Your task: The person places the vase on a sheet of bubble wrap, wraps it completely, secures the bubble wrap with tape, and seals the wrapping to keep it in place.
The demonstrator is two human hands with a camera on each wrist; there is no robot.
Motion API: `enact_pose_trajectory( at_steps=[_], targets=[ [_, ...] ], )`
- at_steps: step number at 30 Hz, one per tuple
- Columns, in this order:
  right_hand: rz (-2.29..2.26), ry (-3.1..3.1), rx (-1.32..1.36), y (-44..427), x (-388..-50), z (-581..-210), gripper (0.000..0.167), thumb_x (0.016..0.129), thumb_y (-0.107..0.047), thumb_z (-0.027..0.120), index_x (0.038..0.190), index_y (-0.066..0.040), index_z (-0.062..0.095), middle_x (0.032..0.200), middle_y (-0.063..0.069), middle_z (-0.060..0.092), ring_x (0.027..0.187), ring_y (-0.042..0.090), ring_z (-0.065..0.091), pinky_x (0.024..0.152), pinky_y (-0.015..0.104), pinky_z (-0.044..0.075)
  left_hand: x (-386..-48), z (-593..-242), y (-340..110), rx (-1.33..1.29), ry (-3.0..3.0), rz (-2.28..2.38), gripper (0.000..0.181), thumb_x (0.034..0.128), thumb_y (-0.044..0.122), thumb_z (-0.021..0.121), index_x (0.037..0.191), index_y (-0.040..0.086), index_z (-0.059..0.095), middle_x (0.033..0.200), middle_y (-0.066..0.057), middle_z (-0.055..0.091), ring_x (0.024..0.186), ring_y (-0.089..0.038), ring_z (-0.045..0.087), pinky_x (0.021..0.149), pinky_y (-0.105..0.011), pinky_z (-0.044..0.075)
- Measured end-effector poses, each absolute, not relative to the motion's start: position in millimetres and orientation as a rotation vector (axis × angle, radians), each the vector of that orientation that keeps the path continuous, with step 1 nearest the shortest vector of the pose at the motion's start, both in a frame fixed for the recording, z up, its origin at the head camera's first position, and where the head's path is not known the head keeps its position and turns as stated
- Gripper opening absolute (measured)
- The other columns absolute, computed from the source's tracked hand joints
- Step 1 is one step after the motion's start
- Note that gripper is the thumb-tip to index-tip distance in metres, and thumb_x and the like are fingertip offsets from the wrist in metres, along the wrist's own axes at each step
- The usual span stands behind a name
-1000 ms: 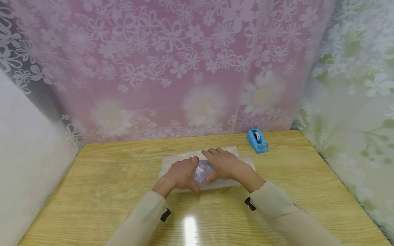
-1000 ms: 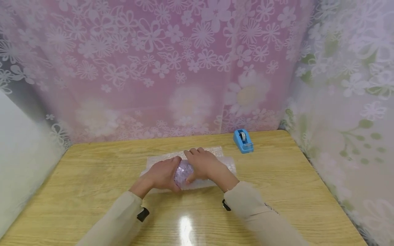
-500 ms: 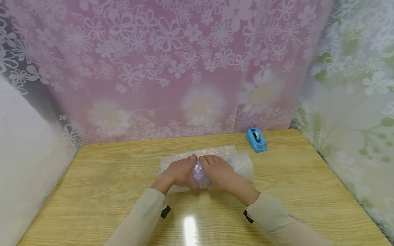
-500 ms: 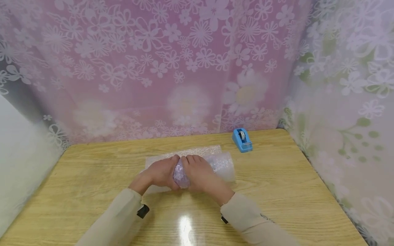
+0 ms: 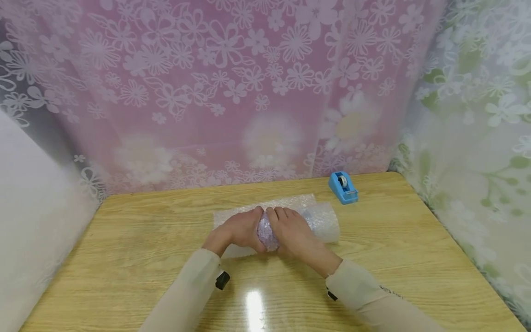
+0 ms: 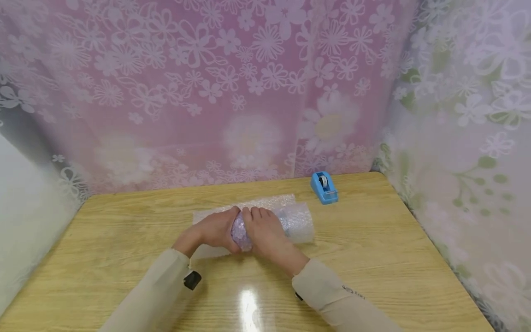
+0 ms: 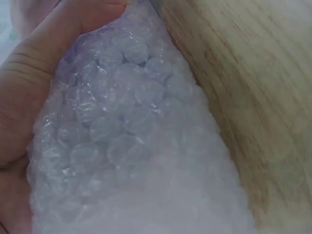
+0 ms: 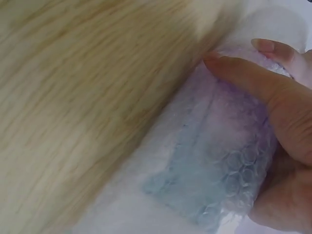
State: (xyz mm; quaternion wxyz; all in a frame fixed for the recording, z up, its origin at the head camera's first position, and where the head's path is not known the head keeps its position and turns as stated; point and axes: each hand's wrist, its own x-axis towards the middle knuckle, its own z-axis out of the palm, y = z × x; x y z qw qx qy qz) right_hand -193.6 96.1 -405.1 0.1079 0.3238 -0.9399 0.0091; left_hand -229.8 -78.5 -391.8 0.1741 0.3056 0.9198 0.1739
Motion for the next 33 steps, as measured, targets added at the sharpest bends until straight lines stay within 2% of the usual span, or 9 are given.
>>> enact_pose_trajectory(
  at_steps=[6,18,22,28,33],
  targets=[
    [0.019,-2.726,1.012,97,-200,-403,0.095,0.055,-0.036,0.088,0.127,0.007,0.043,0.11,0.019,0.057,0.096,0.033,0.057,0.082,0.042,0.05,-233,-391,-82,0.839,2.548,0.577,0.074,0.0622,0.029,0.086,0.118,0.006,0.043,0.098,0.001,0.052,0.083,-0.014,0.054,0.071,-0.029,0.048],
    [-0.036,-2.829,1.064,97,-201,-394,0.091,0.062,-0.05,0.083,0.123,0.004,0.045,0.105,0.017,0.057,0.089,0.031,0.058,0.078,0.039,0.051,-234,-391,-86,0.799,2.418,0.712,0.075,0.0628,0.026,0.086,0.12,0.008,0.041,0.101,0.001,0.052,0.087,-0.015,0.054,0.074,-0.03,0.048],
    [-0.026,-2.874,1.059,97,-199,-391,0.084,0.06,-0.05,0.083,0.117,0.0,0.047,0.099,0.013,0.057,0.083,0.027,0.058,0.071,0.038,0.052,-233,-393,-86,0.772,2.362,0.752,0.075,0.0618,0.024,0.087,0.12,0.01,0.041,0.102,0.001,0.052,0.089,-0.014,0.054,0.075,-0.029,0.048],
    [0.044,-2.983,1.061,98,-195,-386,0.08,0.057,-0.043,0.084,0.115,-0.002,0.047,0.098,0.01,0.056,0.082,0.025,0.058,0.07,0.038,0.052,-230,-392,-85,0.758,2.285,0.803,0.074,0.061,0.02,0.087,0.118,0.009,0.042,0.104,0.0,0.051,0.092,-0.015,0.053,0.078,-0.03,0.048],
    [0.089,-3.01,1.098,98,-191,-382,0.074,0.056,-0.043,0.085,0.109,-0.005,0.048,0.091,0.005,0.054,0.075,0.021,0.056,0.066,0.035,0.051,-225,-393,-87,0.759,2.23,0.861,0.074,0.0599,0.018,0.088,0.118,0.011,0.043,0.105,0.0,0.052,0.093,-0.015,0.053,0.078,-0.029,0.048]
  ],
)
